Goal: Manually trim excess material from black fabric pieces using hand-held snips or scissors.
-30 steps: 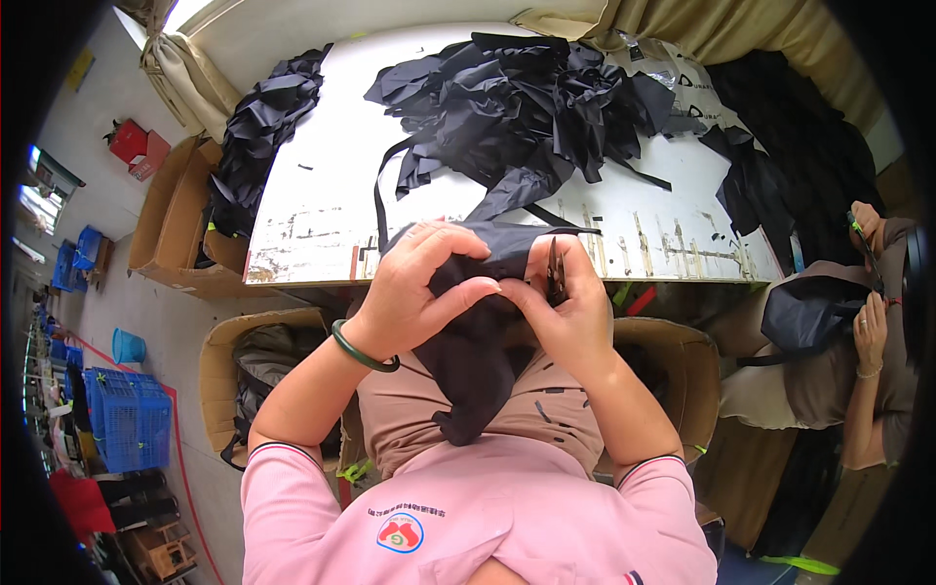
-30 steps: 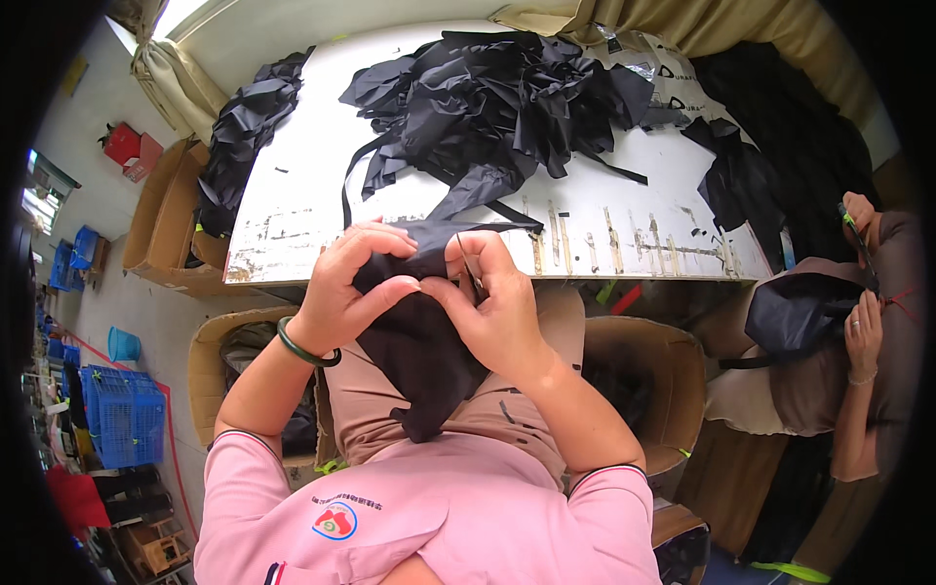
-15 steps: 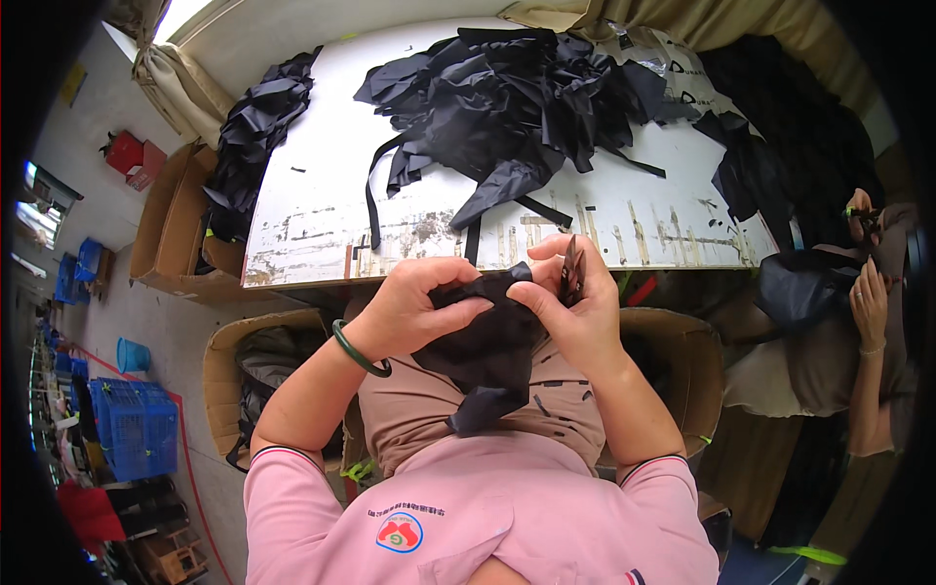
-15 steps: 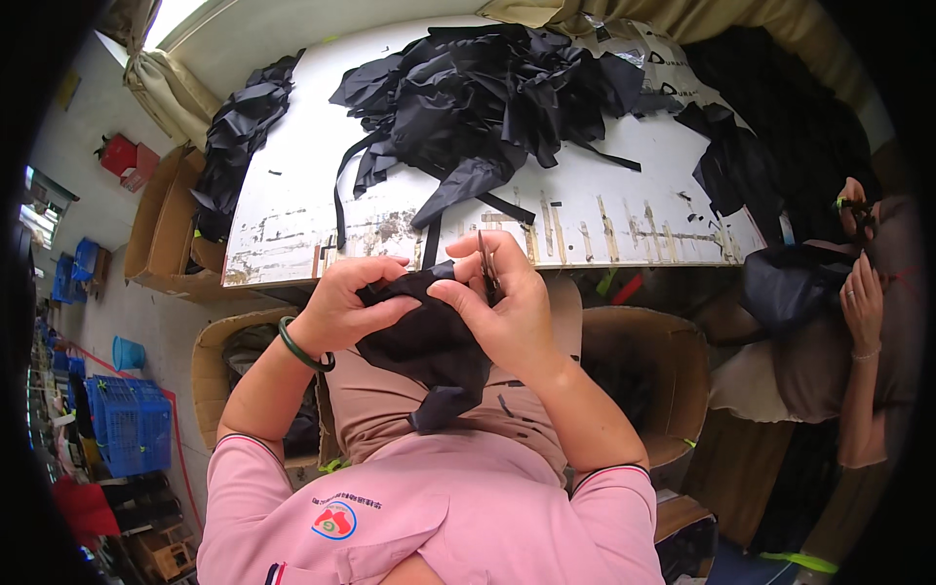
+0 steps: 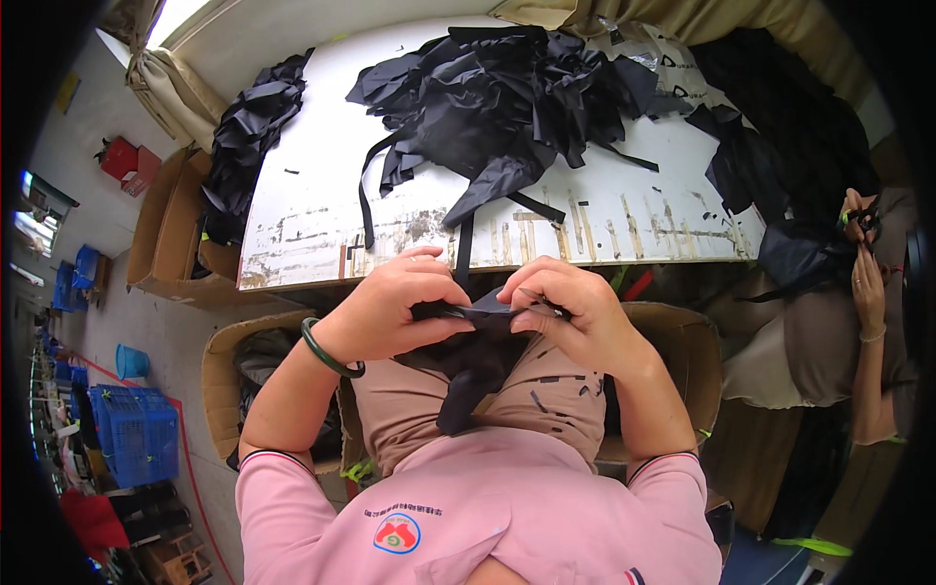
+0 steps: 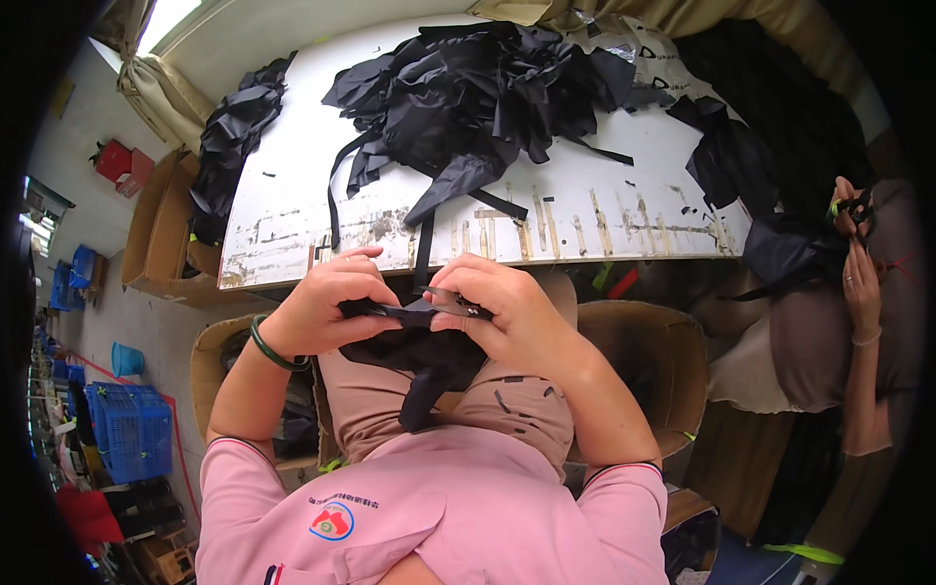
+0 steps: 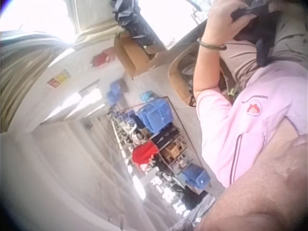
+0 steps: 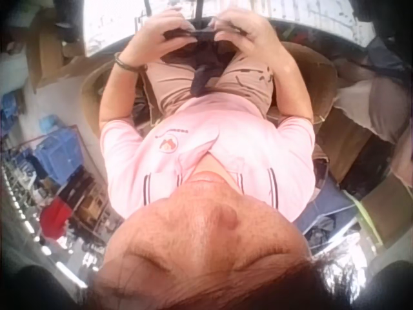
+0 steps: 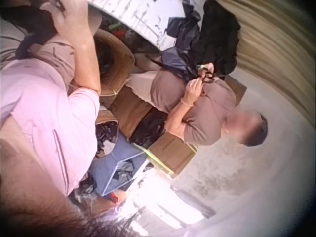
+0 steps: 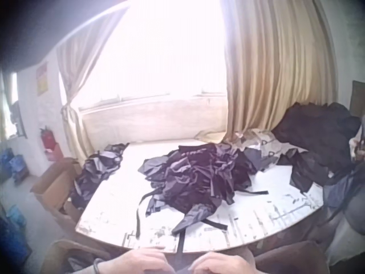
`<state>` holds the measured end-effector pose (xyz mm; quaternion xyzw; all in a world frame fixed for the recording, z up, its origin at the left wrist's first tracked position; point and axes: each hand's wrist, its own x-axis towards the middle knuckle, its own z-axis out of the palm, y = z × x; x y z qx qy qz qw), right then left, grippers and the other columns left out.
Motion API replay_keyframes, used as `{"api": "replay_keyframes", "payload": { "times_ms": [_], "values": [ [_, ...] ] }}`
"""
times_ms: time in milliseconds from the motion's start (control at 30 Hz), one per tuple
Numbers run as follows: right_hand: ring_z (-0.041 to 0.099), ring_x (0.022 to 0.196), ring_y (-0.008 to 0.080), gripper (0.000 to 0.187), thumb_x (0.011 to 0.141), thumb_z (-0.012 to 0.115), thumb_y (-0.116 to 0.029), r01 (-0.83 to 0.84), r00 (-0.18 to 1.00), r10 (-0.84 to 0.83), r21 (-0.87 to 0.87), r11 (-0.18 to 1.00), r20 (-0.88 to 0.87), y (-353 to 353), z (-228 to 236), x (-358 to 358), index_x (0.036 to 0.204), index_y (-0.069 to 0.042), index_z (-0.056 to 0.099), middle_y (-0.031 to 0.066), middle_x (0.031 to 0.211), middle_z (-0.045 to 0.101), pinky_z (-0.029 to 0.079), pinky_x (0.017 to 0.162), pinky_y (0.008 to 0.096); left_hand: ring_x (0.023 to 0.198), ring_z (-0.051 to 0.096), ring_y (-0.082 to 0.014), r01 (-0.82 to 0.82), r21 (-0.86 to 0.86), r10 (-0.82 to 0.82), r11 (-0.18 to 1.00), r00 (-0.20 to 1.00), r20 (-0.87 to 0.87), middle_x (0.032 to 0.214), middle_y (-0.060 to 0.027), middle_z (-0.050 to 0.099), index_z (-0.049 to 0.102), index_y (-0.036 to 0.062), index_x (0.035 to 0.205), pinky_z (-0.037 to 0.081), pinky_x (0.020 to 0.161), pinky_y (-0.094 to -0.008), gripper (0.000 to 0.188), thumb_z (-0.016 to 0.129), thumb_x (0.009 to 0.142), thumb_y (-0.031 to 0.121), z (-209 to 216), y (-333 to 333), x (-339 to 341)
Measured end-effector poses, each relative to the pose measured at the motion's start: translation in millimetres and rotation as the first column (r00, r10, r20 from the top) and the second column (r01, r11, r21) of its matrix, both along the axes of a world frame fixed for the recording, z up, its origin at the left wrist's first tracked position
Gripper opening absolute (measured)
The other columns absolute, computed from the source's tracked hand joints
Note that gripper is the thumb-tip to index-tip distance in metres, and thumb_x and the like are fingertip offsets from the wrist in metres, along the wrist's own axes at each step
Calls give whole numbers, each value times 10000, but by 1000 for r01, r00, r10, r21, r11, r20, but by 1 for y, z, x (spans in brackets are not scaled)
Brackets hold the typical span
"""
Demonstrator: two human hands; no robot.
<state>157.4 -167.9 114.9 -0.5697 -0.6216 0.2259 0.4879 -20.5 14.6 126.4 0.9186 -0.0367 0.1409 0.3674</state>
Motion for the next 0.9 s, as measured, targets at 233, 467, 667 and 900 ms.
{"api": "replay_keyframes", "payload": {
  "times_ms": [233, 467, 667, 900],
  "values": [
    [578, 981, 205, 149, 776, 662, 76, -298, 856, 391, 295, 908, -340, 14, 1, -13, 879, -14, 606, 128, 1095, 609, 486, 788, 296, 1015, 602, -167, 60, -965, -384, 256, 922, -44, 1009, -106, 657, 620, -35, 1050, 453, 931, -292, 271, 678, 799, 48, -43, 14, 7],
    [592, 769, 177, 185, 753, 693, 61, -209, 907, 299, 301, 930, -296, 17, 2, -20, 897, -10, 601, 67, 811, 611, 472, 699, 283, 1034, 574, -151, 118, -918, -245, 378, 969, 23, 1155, -73, 600, 544, 0, 1221, 463, 897, -271, 482, 745, 806, 142, -80, -40, 45],
    [594, 698, 176, 223, 748, 686, 76, 83, 991, -64, 164, 983, -115, -1, 7, -3, 938, -11, 608, 76, 803, 605, 475, 636, 266, 1056, 532, -135, 75, -757, 92, 650, 980, 175, 1103, -69, 584, 553, -20, 1094, 391, 952, -254, 244, 609, 919, 139, -43, -37, 14],
    [573, 682, 167, 180, 774, 681, 46, 140, 984, -127, 101, 985, -127, 3, 1, -15, 929, 5, 599, 93, 797, 605, 472, 646, 266, 923, 569, -98, -134, -715, 310, 686, 943, 122, 990, -27, 611, 607, 19, 984, 421, 949, -279, 247, 740, 778, -11, -47, -62, 12]
  ]
}}
